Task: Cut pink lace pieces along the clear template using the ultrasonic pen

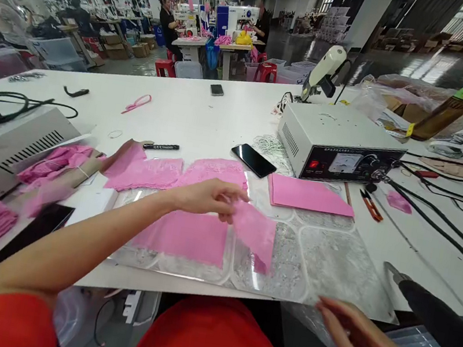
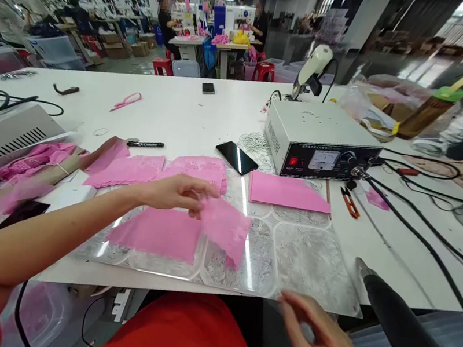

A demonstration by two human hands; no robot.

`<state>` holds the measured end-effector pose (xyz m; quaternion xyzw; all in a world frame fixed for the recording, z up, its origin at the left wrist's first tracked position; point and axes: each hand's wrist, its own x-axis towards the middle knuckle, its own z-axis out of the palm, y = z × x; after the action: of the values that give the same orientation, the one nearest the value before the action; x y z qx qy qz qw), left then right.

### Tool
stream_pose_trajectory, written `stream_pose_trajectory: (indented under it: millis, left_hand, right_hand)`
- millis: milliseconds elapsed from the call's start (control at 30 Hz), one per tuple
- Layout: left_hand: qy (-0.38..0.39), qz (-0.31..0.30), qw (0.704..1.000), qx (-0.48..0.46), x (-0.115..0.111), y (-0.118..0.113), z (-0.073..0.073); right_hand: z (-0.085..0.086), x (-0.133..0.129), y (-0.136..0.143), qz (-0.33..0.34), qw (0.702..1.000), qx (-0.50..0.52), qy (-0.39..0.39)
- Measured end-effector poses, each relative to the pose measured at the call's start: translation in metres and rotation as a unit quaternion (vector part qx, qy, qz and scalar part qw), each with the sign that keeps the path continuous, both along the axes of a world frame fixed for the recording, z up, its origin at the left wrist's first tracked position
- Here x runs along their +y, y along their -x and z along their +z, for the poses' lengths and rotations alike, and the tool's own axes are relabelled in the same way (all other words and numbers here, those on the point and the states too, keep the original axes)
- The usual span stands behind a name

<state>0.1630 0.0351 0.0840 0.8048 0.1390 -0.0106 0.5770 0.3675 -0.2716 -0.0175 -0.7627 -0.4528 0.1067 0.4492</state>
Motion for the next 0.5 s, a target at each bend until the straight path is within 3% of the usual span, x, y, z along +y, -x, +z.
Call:
stream_pose_trajectory:
  millis: [33, 167, 333, 500]
  left_hand:
    - [0.008, 0.03, 1.0, 0.003, 0.003, 0.018, -0.006]
    - [0.034, 0.105, 0.994, 0.004, 0.005, 0.066, -0.028]
    - [0.034, 0.134, 0.99, -0.027, 0.005, 0.09, -0.036]
    - [-0.007, 0.14, 0.989, -0.039, 0.01, 0.11, -0.042]
  right_hand:
    - [0.008, 0.018, 0.01, 0.07, 0.997, -0.024, 0.002]
    - [0.021, 0.079, 0.037, 0.212, 0.968, -0.136, -0.024]
    - [0.011, 0.108, 0.047, 0.273, 0.931, -0.241, 0.008]
    - [0.012, 0.118, 0.052, 0.304, 0.919, -0.248, -0.033]
